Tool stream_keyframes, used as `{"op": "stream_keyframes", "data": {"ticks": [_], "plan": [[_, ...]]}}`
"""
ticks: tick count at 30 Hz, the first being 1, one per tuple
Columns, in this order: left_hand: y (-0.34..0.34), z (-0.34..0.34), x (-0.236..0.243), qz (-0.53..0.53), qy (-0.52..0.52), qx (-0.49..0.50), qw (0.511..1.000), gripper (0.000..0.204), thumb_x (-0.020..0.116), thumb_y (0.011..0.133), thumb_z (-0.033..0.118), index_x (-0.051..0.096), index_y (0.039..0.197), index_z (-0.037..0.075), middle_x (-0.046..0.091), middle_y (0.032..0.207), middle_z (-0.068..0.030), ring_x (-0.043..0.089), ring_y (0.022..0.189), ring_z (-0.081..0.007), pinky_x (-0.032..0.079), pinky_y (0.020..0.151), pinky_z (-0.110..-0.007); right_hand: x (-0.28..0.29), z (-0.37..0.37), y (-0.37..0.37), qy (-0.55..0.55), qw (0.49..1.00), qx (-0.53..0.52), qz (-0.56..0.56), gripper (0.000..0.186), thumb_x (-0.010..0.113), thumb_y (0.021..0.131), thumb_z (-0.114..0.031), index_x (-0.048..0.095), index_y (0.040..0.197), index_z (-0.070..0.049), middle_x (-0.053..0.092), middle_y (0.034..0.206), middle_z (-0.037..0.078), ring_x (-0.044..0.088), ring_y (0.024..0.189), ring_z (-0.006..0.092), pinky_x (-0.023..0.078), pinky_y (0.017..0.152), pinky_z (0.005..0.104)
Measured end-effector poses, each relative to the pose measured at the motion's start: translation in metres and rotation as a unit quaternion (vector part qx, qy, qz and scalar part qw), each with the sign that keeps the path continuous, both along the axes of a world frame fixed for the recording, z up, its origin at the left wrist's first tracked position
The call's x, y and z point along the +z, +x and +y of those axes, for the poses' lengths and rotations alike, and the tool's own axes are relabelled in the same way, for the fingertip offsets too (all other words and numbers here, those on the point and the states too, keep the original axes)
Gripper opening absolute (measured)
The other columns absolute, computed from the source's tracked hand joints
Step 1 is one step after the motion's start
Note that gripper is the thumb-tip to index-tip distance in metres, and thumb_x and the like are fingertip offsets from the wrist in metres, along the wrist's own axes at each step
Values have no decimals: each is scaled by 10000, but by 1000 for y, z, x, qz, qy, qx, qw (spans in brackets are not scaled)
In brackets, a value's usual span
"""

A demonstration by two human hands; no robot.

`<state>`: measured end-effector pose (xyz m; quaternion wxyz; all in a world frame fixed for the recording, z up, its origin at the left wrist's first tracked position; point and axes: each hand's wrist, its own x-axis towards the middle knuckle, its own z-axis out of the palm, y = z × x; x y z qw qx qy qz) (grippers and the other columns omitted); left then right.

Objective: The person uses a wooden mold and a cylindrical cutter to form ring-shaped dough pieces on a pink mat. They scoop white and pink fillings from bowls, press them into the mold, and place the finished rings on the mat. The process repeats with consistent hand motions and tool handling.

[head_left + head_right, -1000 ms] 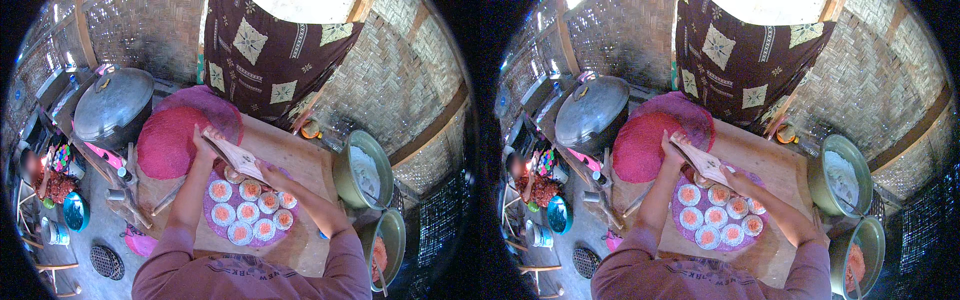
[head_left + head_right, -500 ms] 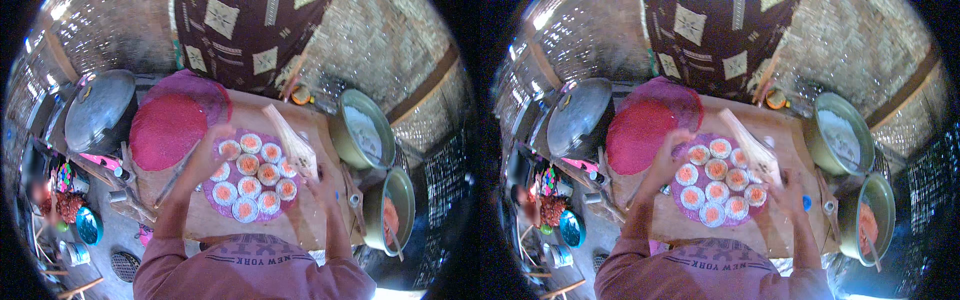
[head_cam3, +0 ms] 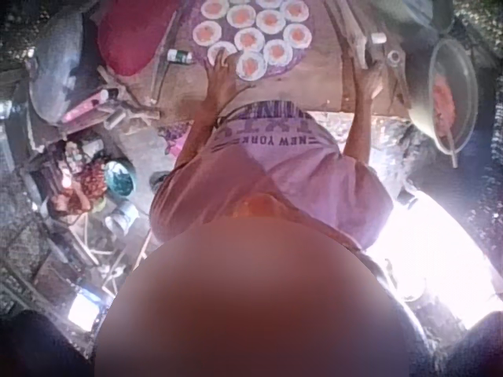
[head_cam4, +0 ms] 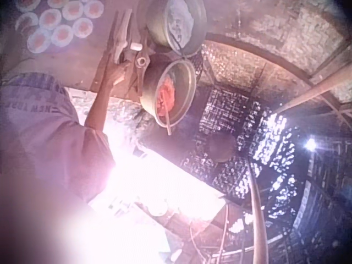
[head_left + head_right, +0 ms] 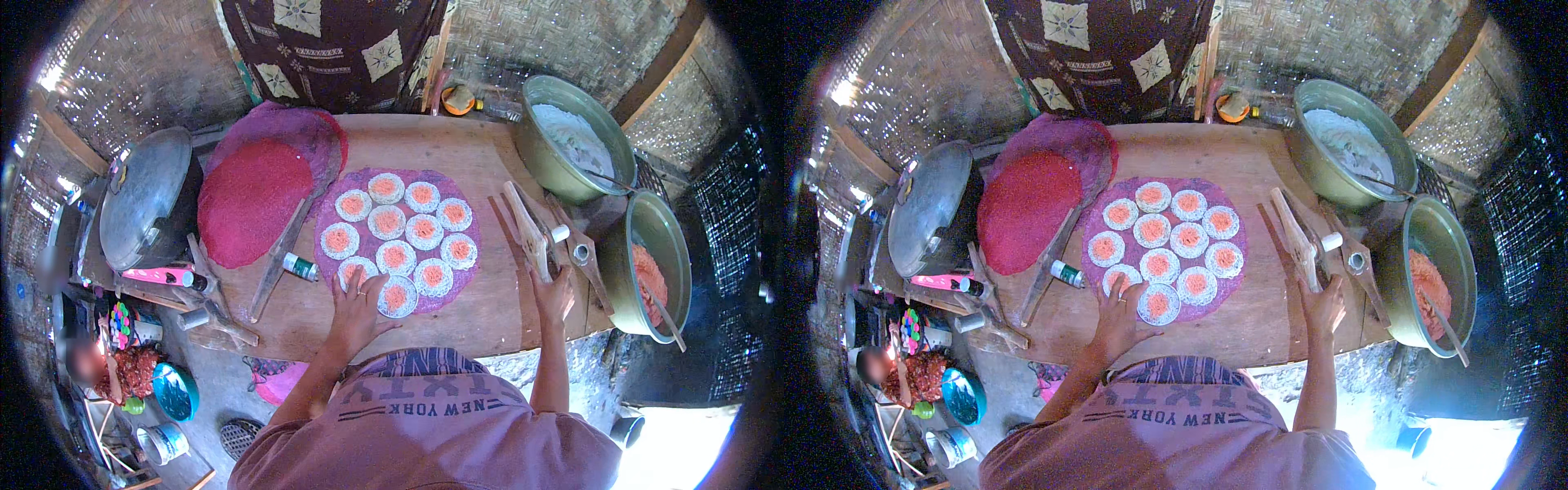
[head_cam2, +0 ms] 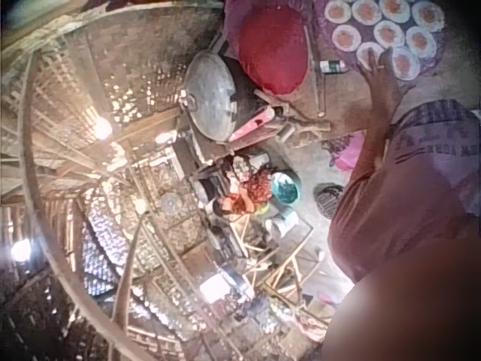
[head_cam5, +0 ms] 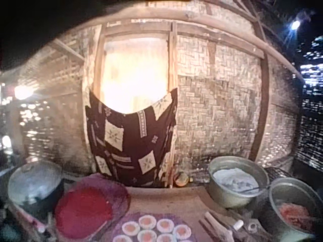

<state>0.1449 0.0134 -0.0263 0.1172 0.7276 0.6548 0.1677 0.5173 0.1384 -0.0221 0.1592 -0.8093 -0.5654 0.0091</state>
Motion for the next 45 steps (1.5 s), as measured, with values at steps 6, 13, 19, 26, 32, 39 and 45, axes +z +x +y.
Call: {"op": "stream_keyframes", "data": {"ticks": [6,13,19,26,32,39,45], "plan": [[-1,2,8,-41,40,56,997,856,799,683,433,410,1358,77,484,1341,-139,305,1364,-369,93,1098,-662,13,-7,-26,97,986,39,-130,713,743,711,-511,504,1150,-1,545,1167,246,510,1110,382,385,952,492],[-43,-3,-19,-220,125,202,946,610,728,800,223,452,1301,9,531,1252,-192,470,1211,-356,305,1042,-489,18,-64,-151,38,862,497,92,863,702,709,-613,465,1338,-71,461,1311,179,410,1243,391,249,1051,603],[-58,-29,-44,-214,176,225,934,522,680,811,107,468,1272,-17,566,1162,-201,529,1101,-350,374,968,-449,3,-69,-182,14,839,540,66,895,696,700,-626,425,1380,-111,475,1318,175,386,1284,398,170,1094,613],[-64,-38,-53,-280,191,262,904,462,617,839,20,469,1276,-5,572,1159,-192,537,1098,-318,398,956,-415,-5,-65,-187,12,832,552,61,896,739,685,-562,416,1380,-99,498,1297,163,396,1279,391,141,1096,629],[-71,-28,-57,-323,198,301,875,443,620,855,25,469,1271,5,573,1147,-176,546,1083,-287,412,944,-394,-6,-66,-190,8,838,535,103,825,751,697,-500,439,1340,-86,508,1269,156,393,1270,383,132,1092,639],[-72,-27,-57,-301,199,311,879,429,630,854,35,472,1251,2,567,1137,-178,552,1069,-279,430,921,-386,-2,-67,-191,35,834,540,108,738,748,716,-465,467,1262,-57,517,1236,145,408,1248,372,137,1092,634],[-69,-29,-55,-299,197,302,884,397,617,857,21,487,1232,-4,572,1121,-181,562,1038,-279,435,913,-379,14,-58,-163,56,838,518,163,649,766,706,-405,508,1211,-90,525,1208,133,429,1208,379,170,1078,617]]}}
